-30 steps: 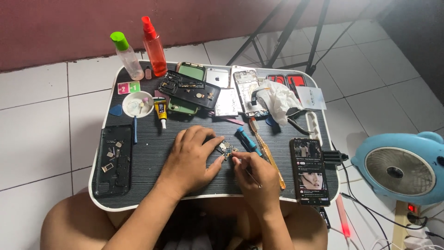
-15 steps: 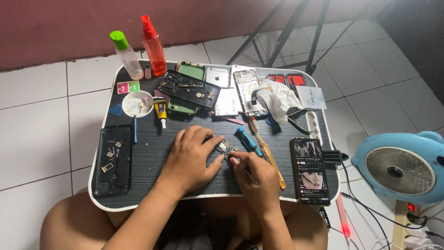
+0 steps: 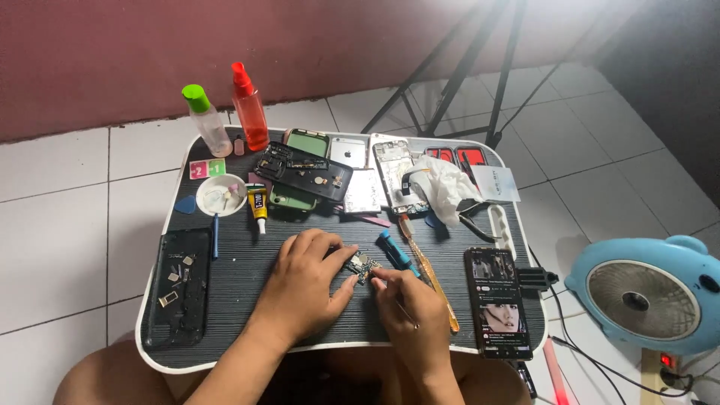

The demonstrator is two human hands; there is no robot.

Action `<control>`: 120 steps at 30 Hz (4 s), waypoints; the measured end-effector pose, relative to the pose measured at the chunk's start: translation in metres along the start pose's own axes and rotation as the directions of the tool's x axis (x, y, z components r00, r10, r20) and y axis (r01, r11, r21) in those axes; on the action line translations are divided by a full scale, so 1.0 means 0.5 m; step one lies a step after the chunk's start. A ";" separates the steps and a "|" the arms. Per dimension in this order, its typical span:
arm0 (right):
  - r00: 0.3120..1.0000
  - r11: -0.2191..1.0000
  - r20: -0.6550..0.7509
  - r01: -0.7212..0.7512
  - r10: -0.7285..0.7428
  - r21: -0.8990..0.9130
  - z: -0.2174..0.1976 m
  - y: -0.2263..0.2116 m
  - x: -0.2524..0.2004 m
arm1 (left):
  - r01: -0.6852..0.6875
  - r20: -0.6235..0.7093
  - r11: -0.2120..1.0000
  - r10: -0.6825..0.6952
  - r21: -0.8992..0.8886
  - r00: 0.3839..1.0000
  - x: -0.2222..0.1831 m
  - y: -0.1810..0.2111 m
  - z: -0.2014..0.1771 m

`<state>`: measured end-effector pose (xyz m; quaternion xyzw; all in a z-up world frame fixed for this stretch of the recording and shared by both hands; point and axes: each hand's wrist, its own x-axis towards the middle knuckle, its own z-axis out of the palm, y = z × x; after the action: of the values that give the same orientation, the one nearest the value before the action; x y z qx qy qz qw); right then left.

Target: Using a precision tool to scrape or clean components on a mobile phone motherboard

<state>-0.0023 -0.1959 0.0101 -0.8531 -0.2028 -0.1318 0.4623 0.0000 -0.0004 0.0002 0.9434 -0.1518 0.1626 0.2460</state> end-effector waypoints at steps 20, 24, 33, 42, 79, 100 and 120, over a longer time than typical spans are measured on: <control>0.999 0.995 -0.018 0.045 -0.046 -0.091 -0.005 0.011 0.003 | 0.052 0.046 0.998 -0.053 0.019 0.998 0.009 0.008 -0.004; 0.998 0.997 0.065 -0.019 0.024 -0.072 -0.014 0.005 0.006 | 0.135 0.128 0.991 -0.135 0.013 0.982 0.012 0.010 -0.007; 0.999 0.999 0.031 0.039 -0.038 -0.029 -0.007 0.028 0.001 | 0.199 0.101 0.977 -0.206 0.071 0.973 0.013 -0.008 0.021; 0.999 1.000 0.040 -0.006 0.006 -0.001 -0.016 0.017 0.005 | 0.129 -0.054 0.986 -0.123 0.109 0.991 0.005 -0.006 0.041; 0.998 1.000 0.061 -0.005 0.004 0.011 -0.018 0.018 0.011 | 0.200 0.069 0.979 -0.203 0.042 0.977 0.023 0.025 0.002; 0.997 0.999 0.069 -0.040 0.039 0.012 -0.021 0.016 0.014 | 0.203 0.076 0.977 -0.207 0.064 0.975 0.021 0.018 0.009; 0.998 1.000 0.050 -0.022 0.022 -0.008 -0.020 0.010 0.016 | 0.224 0.095 0.973 -0.229 0.059 0.969 0.018 0.007 0.019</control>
<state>0.0068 -0.2047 0.0152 -0.8600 -0.2045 -0.1060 0.4553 0.0092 -0.0103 -0.0027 0.9672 -0.0516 0.0891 0.2324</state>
